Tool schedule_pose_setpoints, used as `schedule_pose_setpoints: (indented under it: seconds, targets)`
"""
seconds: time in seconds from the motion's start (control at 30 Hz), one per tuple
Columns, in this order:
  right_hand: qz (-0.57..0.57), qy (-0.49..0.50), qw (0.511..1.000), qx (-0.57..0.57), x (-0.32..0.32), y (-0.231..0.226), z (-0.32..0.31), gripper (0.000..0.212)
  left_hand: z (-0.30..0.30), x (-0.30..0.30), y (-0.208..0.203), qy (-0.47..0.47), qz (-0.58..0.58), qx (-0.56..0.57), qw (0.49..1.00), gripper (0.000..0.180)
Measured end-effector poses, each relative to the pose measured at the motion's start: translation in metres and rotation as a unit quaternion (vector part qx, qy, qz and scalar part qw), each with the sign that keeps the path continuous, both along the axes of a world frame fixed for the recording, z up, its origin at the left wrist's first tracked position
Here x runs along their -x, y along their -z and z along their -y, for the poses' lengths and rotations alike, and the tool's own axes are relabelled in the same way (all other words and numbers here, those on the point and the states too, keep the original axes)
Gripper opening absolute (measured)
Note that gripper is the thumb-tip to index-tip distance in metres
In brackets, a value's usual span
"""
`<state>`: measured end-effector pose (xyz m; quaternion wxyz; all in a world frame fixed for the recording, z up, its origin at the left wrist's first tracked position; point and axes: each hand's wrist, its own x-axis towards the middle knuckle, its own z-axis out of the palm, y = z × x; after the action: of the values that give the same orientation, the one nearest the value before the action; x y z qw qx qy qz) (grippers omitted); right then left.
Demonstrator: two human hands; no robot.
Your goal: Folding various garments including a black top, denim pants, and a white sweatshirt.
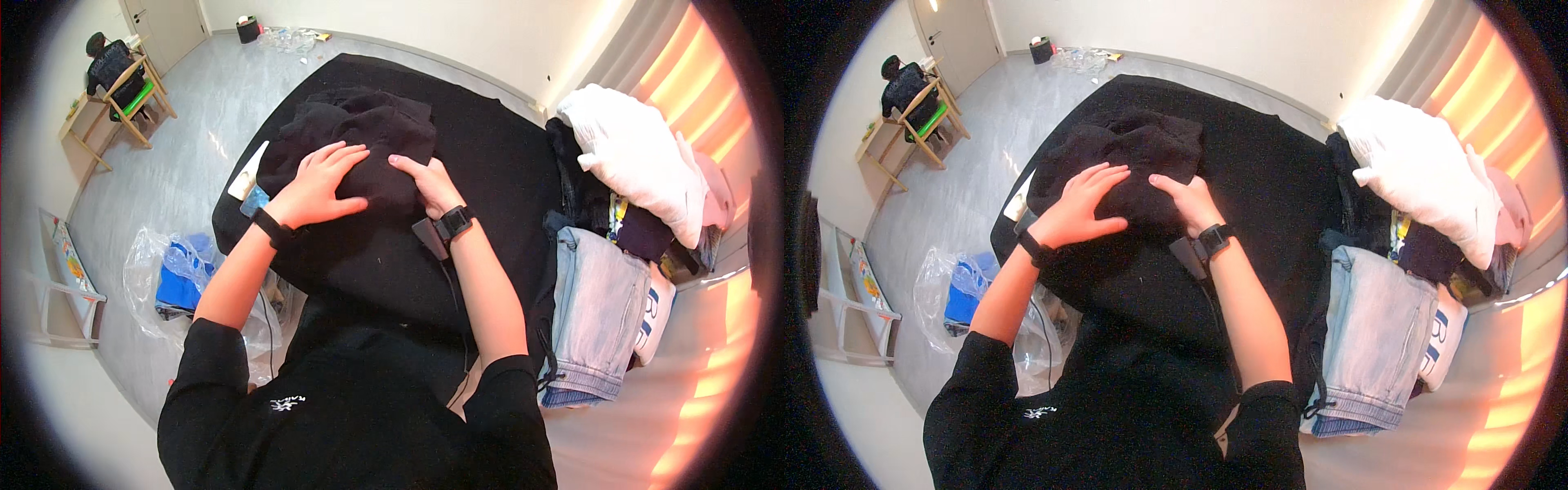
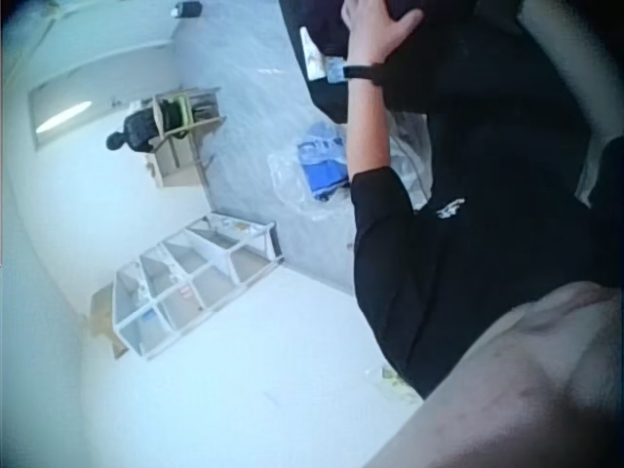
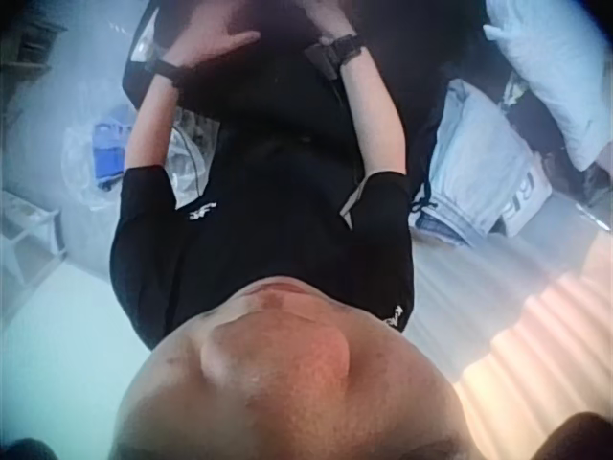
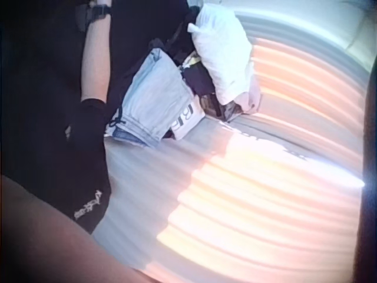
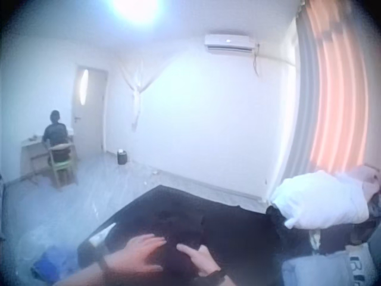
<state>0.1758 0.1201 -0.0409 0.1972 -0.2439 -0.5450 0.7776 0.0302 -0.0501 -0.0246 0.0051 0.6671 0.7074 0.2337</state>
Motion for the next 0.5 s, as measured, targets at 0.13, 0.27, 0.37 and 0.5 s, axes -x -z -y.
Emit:
schedule_pose_setpoints:
  seconds: [0.13, 0.27, 0.37, 0.5]
  targets:
    - [-0.036, -0.008, 0.999, 0.003, 0.007, -0.003, 0.006, 0.03, 0.017, -0.014, -0.007, -0.053, -0.061, -0.006, 0.997, 0.093]
    - [-0.069, 0.019, 0.997, -0.03, 0.0, -0.035, 0.019, 0.022, 0.018, -0.023, -0.013, -0.066, -0.09, -0.154, 0.982, 0.102]
    - [-0.109, 0.043, 0.992, -0.048, -0.017, -0.061, 0.025, 0.031, 0.032, -0.032, -0.03, -0.031, -0.06, -0.246, 0.967, 0.091]
    - [-0.158, 0.071, 0.983, -0.067, -0.033, -0.074, 0.026, 0.044, 0.093, -0.039, -0.044, 0.001, 0.054, -0.27, 0.961, 0.075]
